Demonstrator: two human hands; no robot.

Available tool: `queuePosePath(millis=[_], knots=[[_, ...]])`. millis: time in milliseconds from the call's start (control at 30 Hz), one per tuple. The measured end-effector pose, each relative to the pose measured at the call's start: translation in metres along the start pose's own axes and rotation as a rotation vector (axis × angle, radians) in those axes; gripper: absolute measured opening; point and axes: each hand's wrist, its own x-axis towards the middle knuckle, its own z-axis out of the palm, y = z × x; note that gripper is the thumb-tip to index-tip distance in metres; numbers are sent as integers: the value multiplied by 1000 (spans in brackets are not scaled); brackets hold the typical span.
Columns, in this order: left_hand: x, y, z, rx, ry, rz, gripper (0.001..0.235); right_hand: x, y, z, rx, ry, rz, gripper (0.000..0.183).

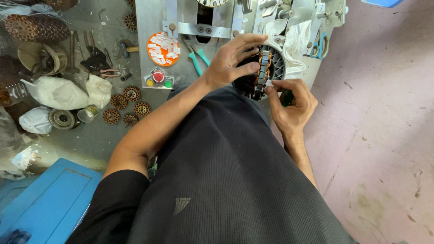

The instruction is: The person works on an electric fan motor by hand and using a screwdriver to arrange internal wiring and components.

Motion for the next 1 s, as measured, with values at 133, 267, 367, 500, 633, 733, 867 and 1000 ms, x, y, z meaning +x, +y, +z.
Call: queuePosePath(millis=[133, 267, 367, 500, 633, 733, 867, 1000], knots=[[6, -13, 8, -154, 414, 10, 68, -3, 0, 0, -11, 18, -8, 14], [5, -7, 11, -17, 526, 12, 69, -5, 1, 0, -29, 37, -31, 15], [3, 4, 14, -3, 305, 73, 58, -4, 0, 0, -37, 48, -60, 16], [-2, 18, 13, -49, -104, 111, 47, -7, -2, 1, -55, 60, 5, 15], [2, 21, 2, 96, -236, 116, 45, -6, -3, 4, -56, 81, -25, 17], [8, 14, -3, 69, -277, 134, 40, -6, -3, 6, -57, 75, -28, 17], [9, 7, -4, 42, -270, 166, 39, -3, -3, 8, -118, 80, -85, 19], [9, 4, -3, -4, -264, 145, 38, -7, -5, 12, -208, 106, -146, 20]])
